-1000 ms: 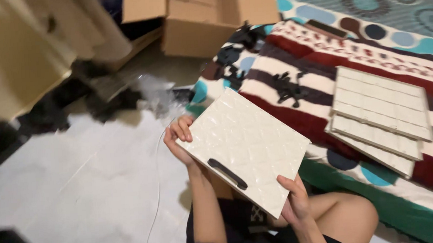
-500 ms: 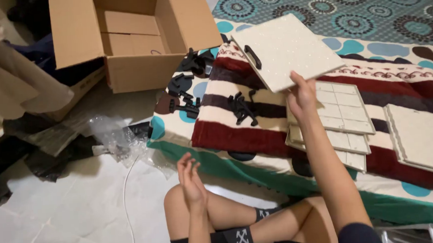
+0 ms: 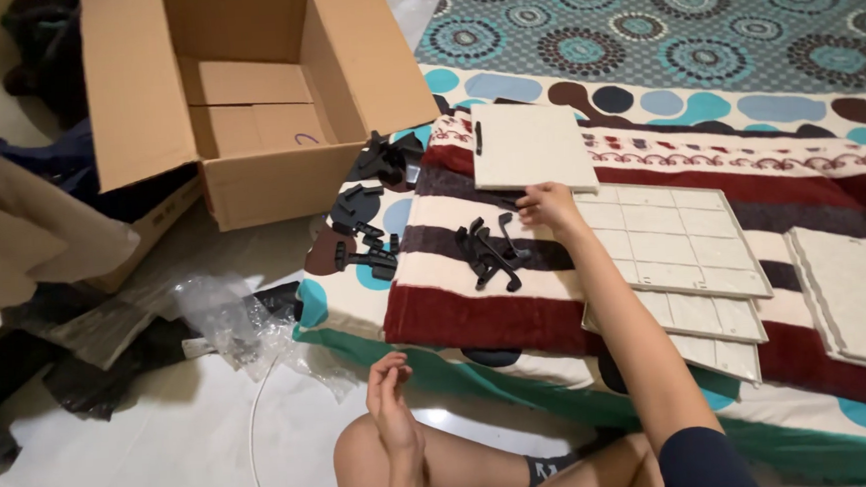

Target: Assembling modular plastic storage panels by attaching clips to the edges.

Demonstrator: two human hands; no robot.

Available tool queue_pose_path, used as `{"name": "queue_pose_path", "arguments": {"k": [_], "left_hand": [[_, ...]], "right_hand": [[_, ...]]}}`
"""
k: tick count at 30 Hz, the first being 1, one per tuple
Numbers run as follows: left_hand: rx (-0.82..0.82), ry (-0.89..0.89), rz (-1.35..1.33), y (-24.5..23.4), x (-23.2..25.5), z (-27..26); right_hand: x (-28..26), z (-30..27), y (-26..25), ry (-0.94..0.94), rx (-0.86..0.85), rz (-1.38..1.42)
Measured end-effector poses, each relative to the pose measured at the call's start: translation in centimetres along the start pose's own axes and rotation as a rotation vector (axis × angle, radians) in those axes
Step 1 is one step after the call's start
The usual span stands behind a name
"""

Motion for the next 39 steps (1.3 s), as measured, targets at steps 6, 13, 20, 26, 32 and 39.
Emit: {"name": "queue_pose_path", "arguments": {"k": [6, 13, 20, 26, 32, 39], "left_hand": [[-0.039, -0.039, -0.010, 1.1, -1.4, -0.3], [0.001, -0.035, 0.052, 0.5, -0.5, -0.4], [-0.070, 0.052, 0.210, 3.6, -0.6, -1.3], [-0.431, -0.074, 0.238, 10.6, -1.8, -3.8], [-0.681, -0.197, 0.319, 13.6, -4.7, -6.5], [-0.686, -0.077, 0.417, 14.5, -5.9, -9.1]], "right_hand": [[-1.5, -6.1, 4.3, -0.290, 0.151, -0.967], [-1.1, -6.9, 4.7, -0.371, 0.270, -0.903], [-3.5, -15.9, -1.6, -0.302, 0.097, 0.149], [-1.0, -22.6, -17.5, -0.382, 0.543, -0.179], [6.0, -25.3, -31.8, -0.206, 0.950, -0.915], [5.6, -24.6, -30.3, -0.006, 0.675, -0.427]]}}
Point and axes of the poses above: each hand's wrist, its own z-axis towards the middle knuckle, its own y-axis out of the palm, x = y × z, the point moved 1 cm from there along z, towards the middle knuckle, and after that the axes turned 4 degrees about -z, right-handed, at the moved point
